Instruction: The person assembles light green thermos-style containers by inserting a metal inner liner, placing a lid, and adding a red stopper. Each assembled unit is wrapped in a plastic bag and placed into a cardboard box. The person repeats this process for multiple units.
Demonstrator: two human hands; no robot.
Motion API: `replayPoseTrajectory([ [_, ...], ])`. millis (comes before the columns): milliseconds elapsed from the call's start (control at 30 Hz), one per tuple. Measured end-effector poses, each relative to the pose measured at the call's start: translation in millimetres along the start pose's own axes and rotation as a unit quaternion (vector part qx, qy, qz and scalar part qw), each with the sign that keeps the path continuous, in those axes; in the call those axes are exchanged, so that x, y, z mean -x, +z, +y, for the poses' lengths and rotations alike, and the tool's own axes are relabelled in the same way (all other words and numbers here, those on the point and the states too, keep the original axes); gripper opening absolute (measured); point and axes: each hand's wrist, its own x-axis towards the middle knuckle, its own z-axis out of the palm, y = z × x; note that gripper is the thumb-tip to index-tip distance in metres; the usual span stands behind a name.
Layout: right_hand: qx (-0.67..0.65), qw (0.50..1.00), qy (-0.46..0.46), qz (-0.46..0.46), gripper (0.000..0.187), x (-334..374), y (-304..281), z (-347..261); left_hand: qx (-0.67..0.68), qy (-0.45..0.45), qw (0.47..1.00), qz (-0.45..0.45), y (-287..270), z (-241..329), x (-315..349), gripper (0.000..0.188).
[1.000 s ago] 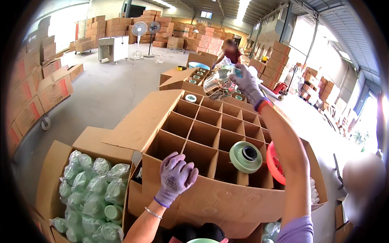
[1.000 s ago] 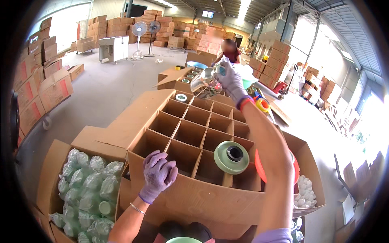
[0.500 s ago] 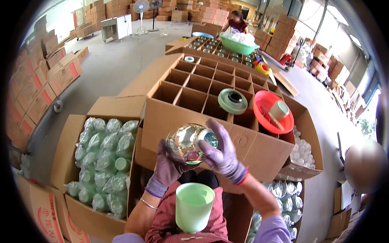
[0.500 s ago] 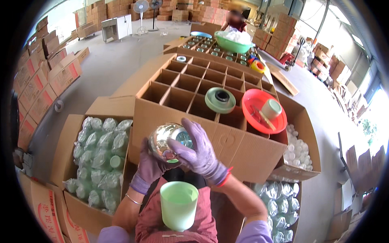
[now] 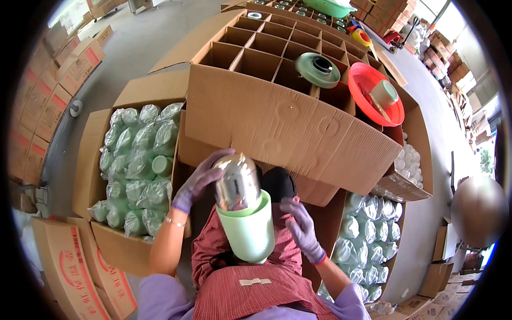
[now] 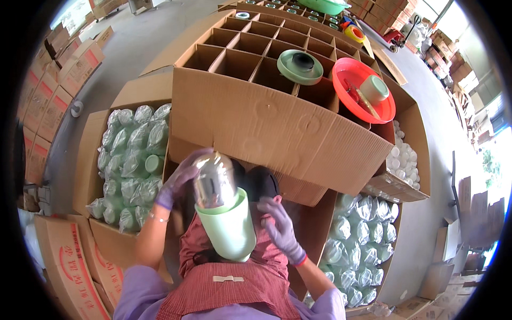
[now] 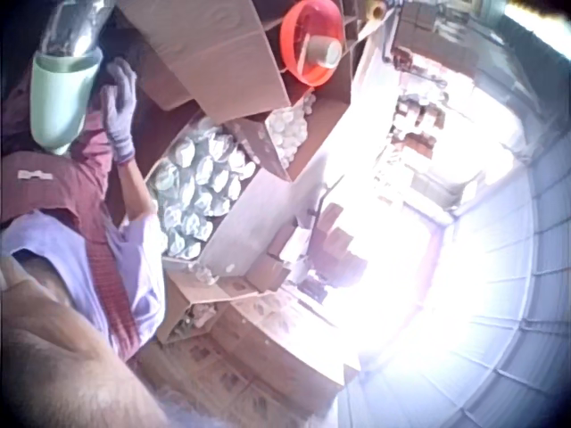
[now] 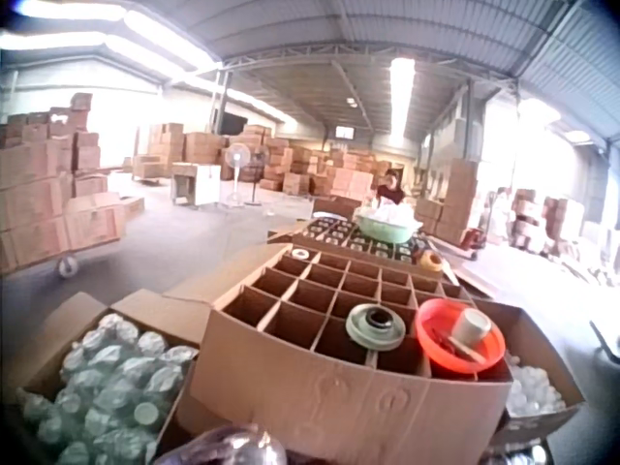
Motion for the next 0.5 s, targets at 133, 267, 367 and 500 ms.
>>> replayPoseTrajectory([
  [133, 0.081, 0.992, 0.007, -0.097, 0.053, 76, 19, -11, 0.027, -0.039, 0.995, 0.092, 1, -16, 100, 0.082],
  [267, 0.006, 0.997, -0.022, -0.075, 0.071, 99, 55, 9, 0.166, -0.08, 0.961, 0.208, 15, -93, 186, 0.088],
  [367, -0.099, 0.993, -0.008, -0.066, 0.082, 47, 66, -20, -0.191, -0.095, 0.958, 0.191, 3, -132, 212, 0.065],
  [500, -0.407, 0.882, 0.096, -0.216, 0.092, -29, 64, -50, -0.145, -0.001, 0.976, 0.162, -28, -169, 243, 0.061],
])
